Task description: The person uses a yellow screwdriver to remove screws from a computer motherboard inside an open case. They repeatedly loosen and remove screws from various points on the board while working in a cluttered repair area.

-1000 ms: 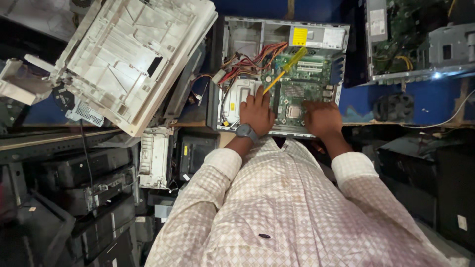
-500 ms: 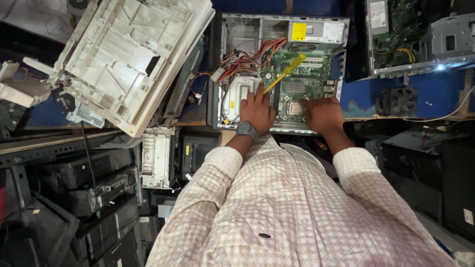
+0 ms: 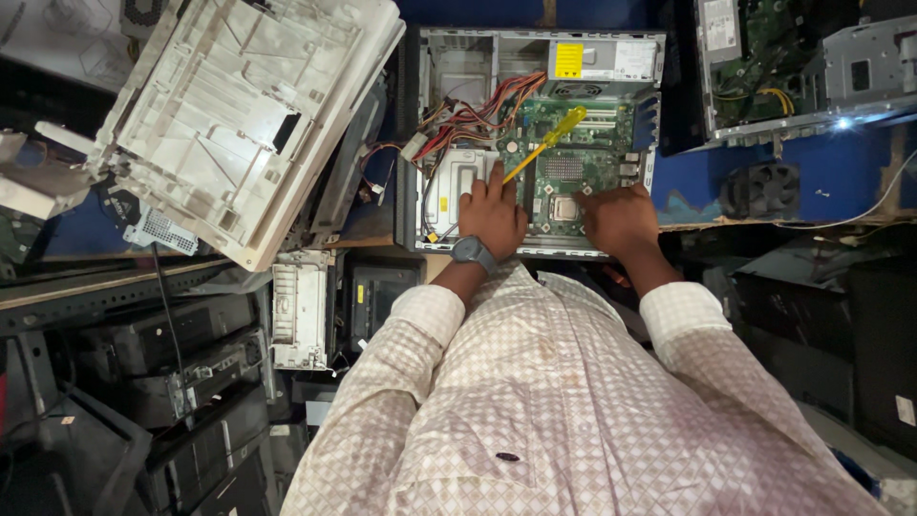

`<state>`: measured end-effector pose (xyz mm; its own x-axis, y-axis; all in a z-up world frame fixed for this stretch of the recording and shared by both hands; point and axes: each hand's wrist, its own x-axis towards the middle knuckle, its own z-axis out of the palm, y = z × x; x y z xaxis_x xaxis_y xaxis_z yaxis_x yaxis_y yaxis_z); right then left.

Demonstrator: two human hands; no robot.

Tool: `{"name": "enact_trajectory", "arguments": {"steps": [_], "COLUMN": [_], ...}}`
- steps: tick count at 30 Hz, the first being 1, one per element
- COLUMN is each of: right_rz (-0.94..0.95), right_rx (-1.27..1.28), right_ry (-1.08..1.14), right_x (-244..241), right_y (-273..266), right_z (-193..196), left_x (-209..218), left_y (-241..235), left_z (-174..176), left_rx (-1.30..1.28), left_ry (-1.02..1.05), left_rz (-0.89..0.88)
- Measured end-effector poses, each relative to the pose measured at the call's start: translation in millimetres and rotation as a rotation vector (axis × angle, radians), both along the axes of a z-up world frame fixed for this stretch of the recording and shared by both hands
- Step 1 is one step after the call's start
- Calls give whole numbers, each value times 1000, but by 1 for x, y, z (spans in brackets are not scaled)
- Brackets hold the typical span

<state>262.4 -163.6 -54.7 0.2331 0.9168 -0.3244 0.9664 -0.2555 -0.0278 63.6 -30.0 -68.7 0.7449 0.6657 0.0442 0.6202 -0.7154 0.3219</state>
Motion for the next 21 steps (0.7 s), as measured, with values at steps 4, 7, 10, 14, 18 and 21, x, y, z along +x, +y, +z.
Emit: {"name": "enact_trajectory", "arguments": {"steps": [4, 7, 10, 14, 18, 21], "right_rz": [26, 36, 29, 39, 65, 45], "right_rx": [-86, -99, -107, -68, 1, 135], "right_ry": [-58, -86, -91, -87, -98, -31], "right_x": [-2, -3, -3, -3, 1, 4], "right_y": [4, 5, 4, 2, -2, -6], "right_z": [3, 3, 1, -2, -9, -20], "left_x": [-1, -1, -1, -2, -1, -2], "left_y": [0, 0, -1, -1, -1, 0], "left_z": [0, 1, 0, -3, -3, -2], "left_rx": [-9, -4, -10, -6, 0, -42], "left_ry": [7, 5, -5, -11, -46, -34], "left_rz": [-6, -7, -1, 1, 3, 8]}}
